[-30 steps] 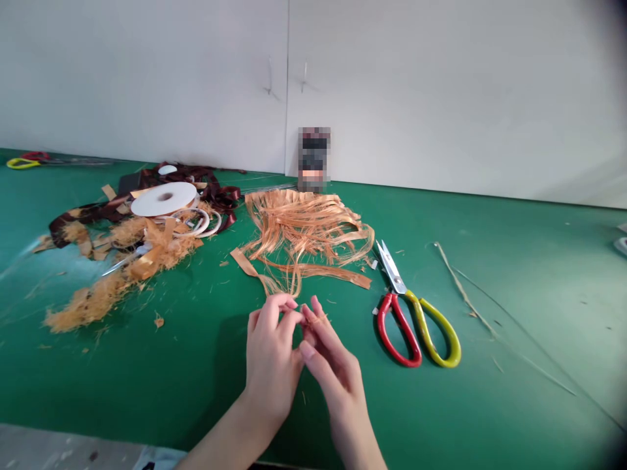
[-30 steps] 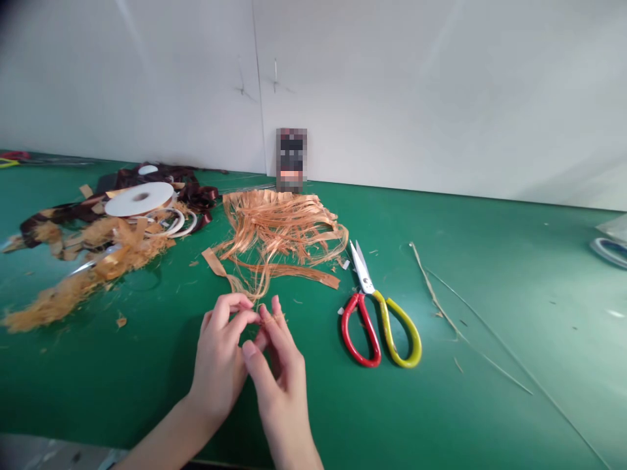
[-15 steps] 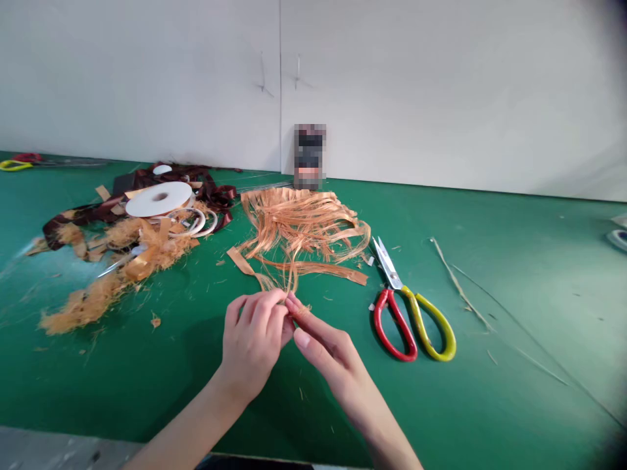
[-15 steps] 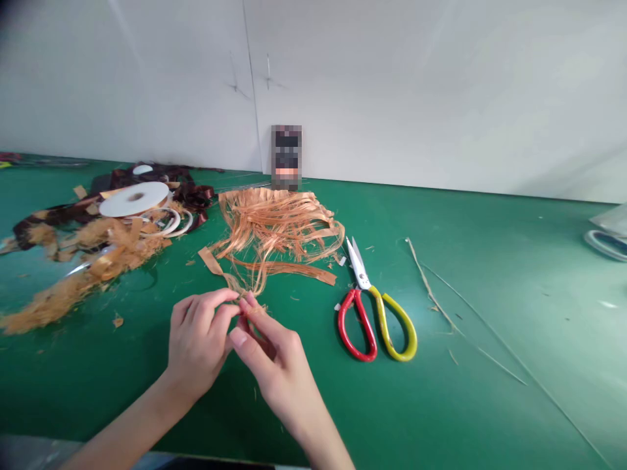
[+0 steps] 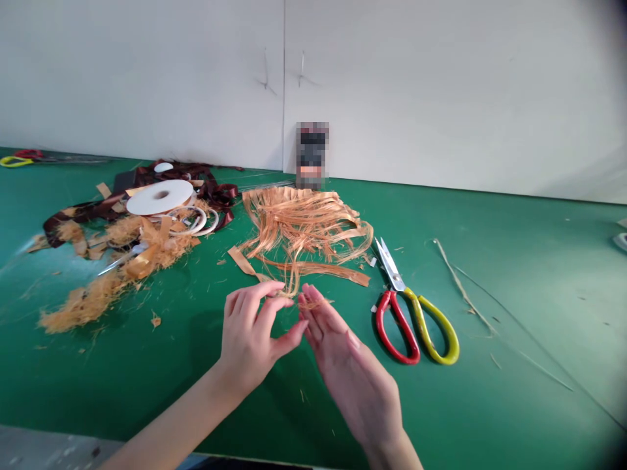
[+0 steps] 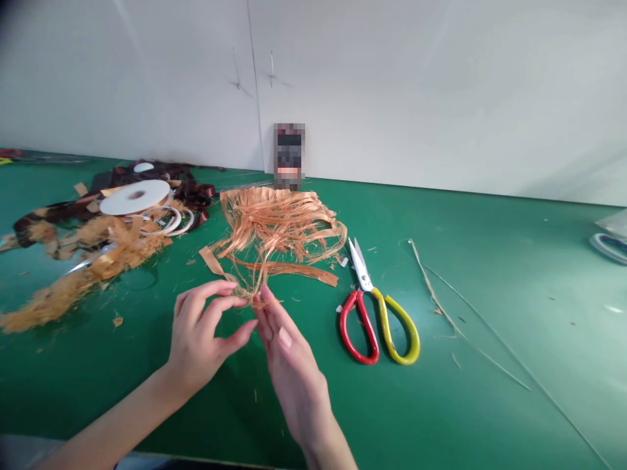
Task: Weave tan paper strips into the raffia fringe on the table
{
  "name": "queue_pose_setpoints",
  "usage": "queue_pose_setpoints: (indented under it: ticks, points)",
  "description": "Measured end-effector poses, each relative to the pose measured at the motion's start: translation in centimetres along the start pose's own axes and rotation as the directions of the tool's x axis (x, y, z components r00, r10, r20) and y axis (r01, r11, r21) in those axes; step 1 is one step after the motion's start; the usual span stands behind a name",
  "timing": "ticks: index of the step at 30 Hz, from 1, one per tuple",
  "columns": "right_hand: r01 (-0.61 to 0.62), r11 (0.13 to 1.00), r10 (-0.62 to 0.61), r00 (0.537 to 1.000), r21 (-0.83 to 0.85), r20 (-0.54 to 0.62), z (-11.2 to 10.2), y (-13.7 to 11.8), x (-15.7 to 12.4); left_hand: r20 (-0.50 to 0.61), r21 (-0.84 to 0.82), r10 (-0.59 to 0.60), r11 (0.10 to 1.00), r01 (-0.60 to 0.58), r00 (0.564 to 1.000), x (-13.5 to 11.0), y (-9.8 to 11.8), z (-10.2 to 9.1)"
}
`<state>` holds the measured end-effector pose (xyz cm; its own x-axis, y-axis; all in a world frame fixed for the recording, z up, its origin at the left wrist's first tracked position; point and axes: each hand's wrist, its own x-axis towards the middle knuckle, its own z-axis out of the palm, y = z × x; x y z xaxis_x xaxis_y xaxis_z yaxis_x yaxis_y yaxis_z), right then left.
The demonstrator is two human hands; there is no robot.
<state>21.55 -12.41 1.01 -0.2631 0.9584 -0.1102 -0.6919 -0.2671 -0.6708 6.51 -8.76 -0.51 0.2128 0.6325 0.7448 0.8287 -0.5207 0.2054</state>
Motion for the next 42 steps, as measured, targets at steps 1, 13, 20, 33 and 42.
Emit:
queue_pose_setpoints:
  ticks: [1, 13, 20, 33, 42]
  points:
    - [0.001, 1.000, -0.001, 1.000, -0.001, 0.003, -0.1, 0.2, -0.1, 0.008, -0.014, -0.017, 1.000, 0.017, 1.000, -0.1, 0.3, 0.1]
    - [-0.069, 0.994, 0.071, 0.997, -0.086, 0.015, -0.8, 0.2, -0.1, 0.022, 0.030, 0.465, 0.884, -0.466, 0.885, -0.6, -1.7, -0.4]
    - [-0.014, 0.986, 0.022, 0.999, -0.165, 0.045, -0.7, 0.8, 0.0, -0.019, -0.110, 0.214, 0.970, -0.215, 0.977, -0.5, -0.5, -0.3]
    - [0.026, 0.998, -0.031, 0.995, 0.048, 0.096, -0.4, 0.9, 0.2, 0.033, -0.054, 0.032, 0.998, -0.030, 0.999, -0.1, -0.5, 0.6]
    - [-0.172, 0.982, 0.179, 0.980, -0.078, 0.092, -0.6, -1.1, -0.2, 0.014, -0.076, 0.222, 0.972, -0.221, 0.975, 1.3, -2.4, -0.5]
